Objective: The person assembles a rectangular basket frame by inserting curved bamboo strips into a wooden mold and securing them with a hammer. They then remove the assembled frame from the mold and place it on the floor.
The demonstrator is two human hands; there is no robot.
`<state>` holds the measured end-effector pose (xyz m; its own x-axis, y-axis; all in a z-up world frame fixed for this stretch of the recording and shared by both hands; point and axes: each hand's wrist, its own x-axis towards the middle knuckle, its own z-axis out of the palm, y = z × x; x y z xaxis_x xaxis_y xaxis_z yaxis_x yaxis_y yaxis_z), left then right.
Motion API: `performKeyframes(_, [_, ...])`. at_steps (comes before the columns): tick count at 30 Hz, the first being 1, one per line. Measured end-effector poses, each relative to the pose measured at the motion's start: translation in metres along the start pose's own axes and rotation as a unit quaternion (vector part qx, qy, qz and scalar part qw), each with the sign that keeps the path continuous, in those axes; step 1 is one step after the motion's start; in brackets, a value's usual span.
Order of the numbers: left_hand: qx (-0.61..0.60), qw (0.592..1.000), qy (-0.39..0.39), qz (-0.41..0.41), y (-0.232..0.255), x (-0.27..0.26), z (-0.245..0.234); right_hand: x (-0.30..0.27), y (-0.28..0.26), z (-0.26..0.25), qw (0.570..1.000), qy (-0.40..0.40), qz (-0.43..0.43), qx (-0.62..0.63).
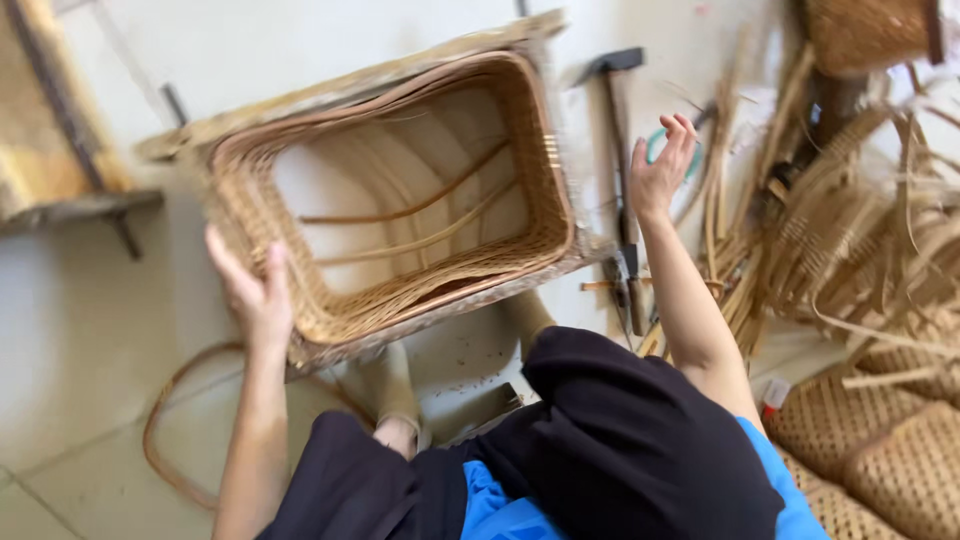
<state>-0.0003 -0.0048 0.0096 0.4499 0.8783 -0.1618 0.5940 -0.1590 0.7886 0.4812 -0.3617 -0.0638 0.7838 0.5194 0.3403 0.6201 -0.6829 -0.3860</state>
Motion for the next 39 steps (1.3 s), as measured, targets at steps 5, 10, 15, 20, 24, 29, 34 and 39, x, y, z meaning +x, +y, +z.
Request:
performKeyframes(5, [0.035, 0.999, -0.008, -0.038, 0.010, 0.002, -0.004, 0.007, 0.044, 0.033, 0.980, -0.123, 0.156, 0.027])
performKeyframes(10, [0.094, 0.995, 0.030, -0.024, 0.000, 0.014, -0.001, 0.018, 0.052, 0.073, 0.987, -0.157, -0.007, -0.033])
performKeyframes(15, [0.055, 0.995, 0.031, -0.076, -0.005, 0.017, 0.006, 0.036, 0.062, 0.083, 0.955, -0.225, 0.178, 0.069])
performKeyframes(20, [0.108, 0.993, 0.053, 0.009, 0.002, 0.016, 0.001, 0.015, 0.052, 0.077, 0.985, -0.141, 0.100, 0.022])
performKeyframes(24, [0.040, 0.995, 0.037, -0.079, 0.005, 0.015, 0.000, 0.033, 0.009, 0.037, 0.860, -0.228, 0.351, 0.292])
performKeyframes(29, [0.112, 0.992, 0.048, -0.020, -0.010, 0.020, 0.006, 0.095, -0.074, -0.087, 0.969, -0.035, -0.145, 0.197])
performKeyframes(34, [0.092, 0.993, 0.057, -0.037, -0.026, 0.018, 0.016, 0.131, -0.213, -0.145, 0.766, -0.156, -0.065, 0.620])
performKeyframes(39, [0.100, 0.992, 0.071, -0.025, 0.000, 0.021, 0.020, 0.144, -0.330, -0.111, 0.737, -0.258, -0.205, 0.591])
